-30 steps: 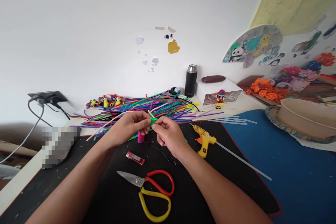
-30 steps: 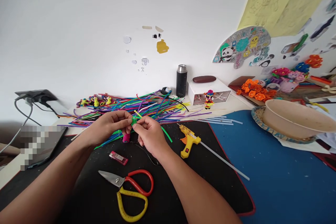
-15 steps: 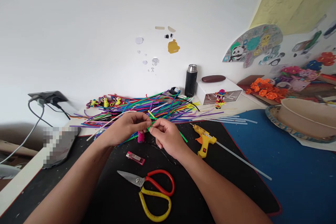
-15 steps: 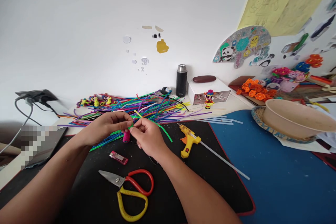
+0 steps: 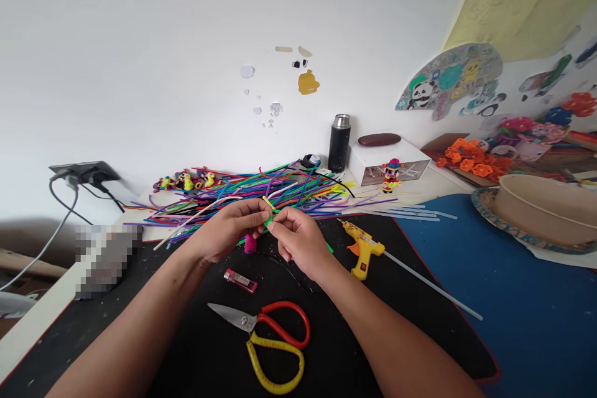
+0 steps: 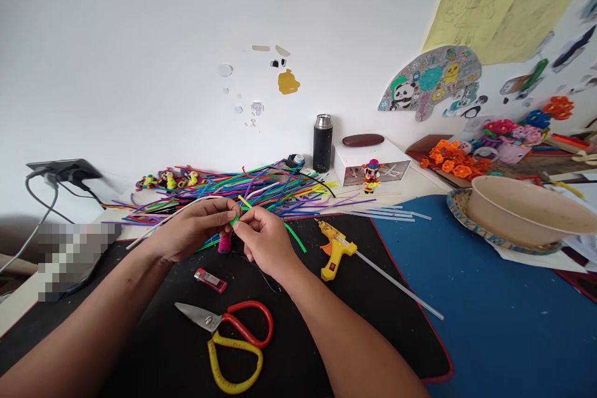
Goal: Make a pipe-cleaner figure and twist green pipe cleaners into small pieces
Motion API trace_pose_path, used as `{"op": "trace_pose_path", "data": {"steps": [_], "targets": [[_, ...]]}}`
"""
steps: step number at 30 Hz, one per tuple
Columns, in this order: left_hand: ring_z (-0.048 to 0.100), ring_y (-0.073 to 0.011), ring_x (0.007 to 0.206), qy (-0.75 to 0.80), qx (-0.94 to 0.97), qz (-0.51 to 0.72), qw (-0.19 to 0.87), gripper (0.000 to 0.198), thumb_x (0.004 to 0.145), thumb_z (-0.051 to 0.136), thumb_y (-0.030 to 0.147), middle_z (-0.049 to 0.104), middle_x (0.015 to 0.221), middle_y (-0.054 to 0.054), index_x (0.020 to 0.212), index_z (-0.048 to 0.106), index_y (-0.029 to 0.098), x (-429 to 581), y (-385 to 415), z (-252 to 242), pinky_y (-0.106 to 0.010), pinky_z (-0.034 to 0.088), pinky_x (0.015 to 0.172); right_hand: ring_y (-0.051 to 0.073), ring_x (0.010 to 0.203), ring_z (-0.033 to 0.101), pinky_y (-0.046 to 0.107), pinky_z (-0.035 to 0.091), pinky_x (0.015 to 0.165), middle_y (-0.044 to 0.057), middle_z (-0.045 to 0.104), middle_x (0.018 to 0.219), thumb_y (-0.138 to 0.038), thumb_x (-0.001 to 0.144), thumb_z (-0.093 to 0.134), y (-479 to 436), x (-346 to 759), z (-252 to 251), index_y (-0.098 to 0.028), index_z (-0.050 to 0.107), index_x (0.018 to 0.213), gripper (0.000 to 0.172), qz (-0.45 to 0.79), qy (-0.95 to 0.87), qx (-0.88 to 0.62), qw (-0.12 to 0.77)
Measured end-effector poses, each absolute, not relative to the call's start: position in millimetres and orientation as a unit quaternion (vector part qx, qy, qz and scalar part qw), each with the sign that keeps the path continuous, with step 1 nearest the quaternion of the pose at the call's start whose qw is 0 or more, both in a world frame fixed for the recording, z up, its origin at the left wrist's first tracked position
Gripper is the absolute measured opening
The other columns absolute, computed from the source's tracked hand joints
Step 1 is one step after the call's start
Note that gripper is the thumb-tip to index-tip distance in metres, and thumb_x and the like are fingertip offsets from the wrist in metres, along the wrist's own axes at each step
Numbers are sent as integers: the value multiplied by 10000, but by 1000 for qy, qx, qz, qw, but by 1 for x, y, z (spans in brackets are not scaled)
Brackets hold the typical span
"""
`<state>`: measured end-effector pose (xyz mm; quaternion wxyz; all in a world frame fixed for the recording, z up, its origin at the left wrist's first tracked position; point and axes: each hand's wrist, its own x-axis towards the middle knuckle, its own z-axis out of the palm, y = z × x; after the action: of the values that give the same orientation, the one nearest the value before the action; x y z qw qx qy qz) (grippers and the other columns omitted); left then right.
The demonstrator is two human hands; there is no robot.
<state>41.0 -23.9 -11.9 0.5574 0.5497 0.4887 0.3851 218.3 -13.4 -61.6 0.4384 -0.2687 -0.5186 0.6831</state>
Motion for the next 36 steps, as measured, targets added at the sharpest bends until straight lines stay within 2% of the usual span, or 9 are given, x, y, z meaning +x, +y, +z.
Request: {"op": "trace_pose_path", "data": {"steps": [5,11,16,23,36], "targets": [[534,-138,615,487,568,390,537,374,797,869,499,571,712,6,869,727,160,39,-21,-15,-237,472,496,73,322,400,208,240,357,-137,448,465,-442,810,733,-11,219,-63,-231,547,803,281,675,-499,-294,456],[628,-160,697,470,580,381,545,427,757,930,393,714,861,-46,1093,783,174,31,-23,-6,-274,539,606,76,328,406,208,268,377,-140,454,461,-451,805,746,-11,219,-61,-237,546,819,294,692,-497,-280,442],[661,-172,646,479,598,349,540,374,770,917,427,723,744,-35,1000,800,156,29,-24,-2,-302,553,629,71,325,397,211,267,369,-135,469,471,-431,805,734,-12,219,-61,-232,542,795,278,691,-505,-271,440],[688,-184,621,470,606,356,534,413,765,923,450,718,718,-23,1014,764,162,29,-23,-3,-299,567,580,70,333,412,214,274,375,-132,484,487,-418,808,733,-12,218,-64,-228,553,806,262,692,-509,-269,436],[694,-169,579,475,603,380,516,361,727,954,409,726,673,-16,832,712,163,37,-24,0,-282,584,558,79,346,420,208,270,394,-127,482,452,-430,820,723,-12,220,-60,-229,561,828,258,710,-489,-278,425]]}}
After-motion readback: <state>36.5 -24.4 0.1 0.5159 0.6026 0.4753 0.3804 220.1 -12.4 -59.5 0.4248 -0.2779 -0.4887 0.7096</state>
